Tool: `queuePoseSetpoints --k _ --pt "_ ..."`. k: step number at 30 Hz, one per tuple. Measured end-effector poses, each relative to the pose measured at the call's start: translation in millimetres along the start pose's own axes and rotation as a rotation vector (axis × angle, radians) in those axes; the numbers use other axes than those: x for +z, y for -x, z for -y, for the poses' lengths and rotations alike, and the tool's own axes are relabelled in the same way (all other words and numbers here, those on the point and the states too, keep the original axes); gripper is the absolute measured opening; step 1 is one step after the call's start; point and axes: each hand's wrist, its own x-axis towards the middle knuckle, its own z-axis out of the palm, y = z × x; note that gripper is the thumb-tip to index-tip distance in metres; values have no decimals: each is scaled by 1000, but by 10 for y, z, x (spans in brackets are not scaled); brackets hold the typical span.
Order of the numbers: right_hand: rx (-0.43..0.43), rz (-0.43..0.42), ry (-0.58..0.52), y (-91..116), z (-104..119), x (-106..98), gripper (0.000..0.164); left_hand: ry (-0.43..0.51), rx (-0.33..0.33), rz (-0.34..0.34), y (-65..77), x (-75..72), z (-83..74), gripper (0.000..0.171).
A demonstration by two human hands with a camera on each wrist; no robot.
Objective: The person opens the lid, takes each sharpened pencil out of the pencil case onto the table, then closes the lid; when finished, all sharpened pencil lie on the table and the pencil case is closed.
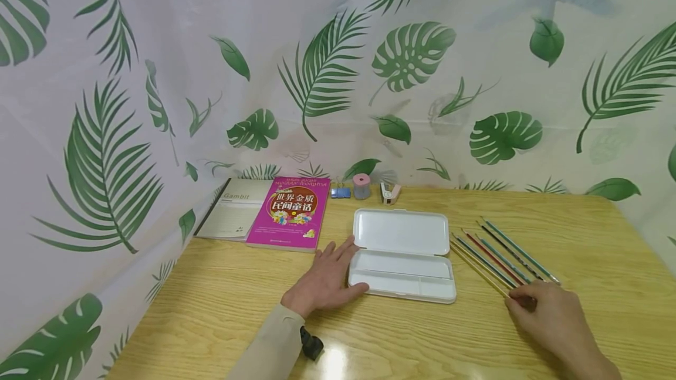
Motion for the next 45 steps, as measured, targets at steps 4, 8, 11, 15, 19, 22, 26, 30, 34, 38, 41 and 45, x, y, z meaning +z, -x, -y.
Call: queuePoseSetpoints --k 4,8,11,15,19,22,26,30,34,38,41,45 --pt "-7 5 -6 -7 3 -3 6 -2 -1 0 1 -4 3 77" --pt "-15 -17 -17 -18 -4 -1 7 3 -2 1 -3 -5 -1 77" --pt "-8 -40 -31 -33 9 -1 7 1 -2 0 -10 -4 1 77" --pt "-27 -57 -52 -93 58 4 8 -2 -6 3 -10 -2 5 77" --pt "-114 -67 -75 -196 126 42 9 -1 -5 2 -9 0 8 77" --pt "-168 -67 -93 -272 185 98 13 2 -8 7 -3 -7 7 78" --pt "-224 -65 -117 -364 282 165 16 8 -11 15 3 -16 9 78" --pt "-276 -50 -149 -453 401 223 18 10 -10 13 -7 3 17 79" --pt "-338 -31 -166 -523 531 305 22 17 -13 12 -10 7 21 79" --pt "-432 -31 -157 -566 624 416 28 24 -15 7 -8 12 19 78" --pt "-466 -3 -104 -588 655 477 24 27 -15 6 -9 11 16 79" --pt "-449 44 -38 -596 679 505 15 26 -15 6 -4 2 13 79"
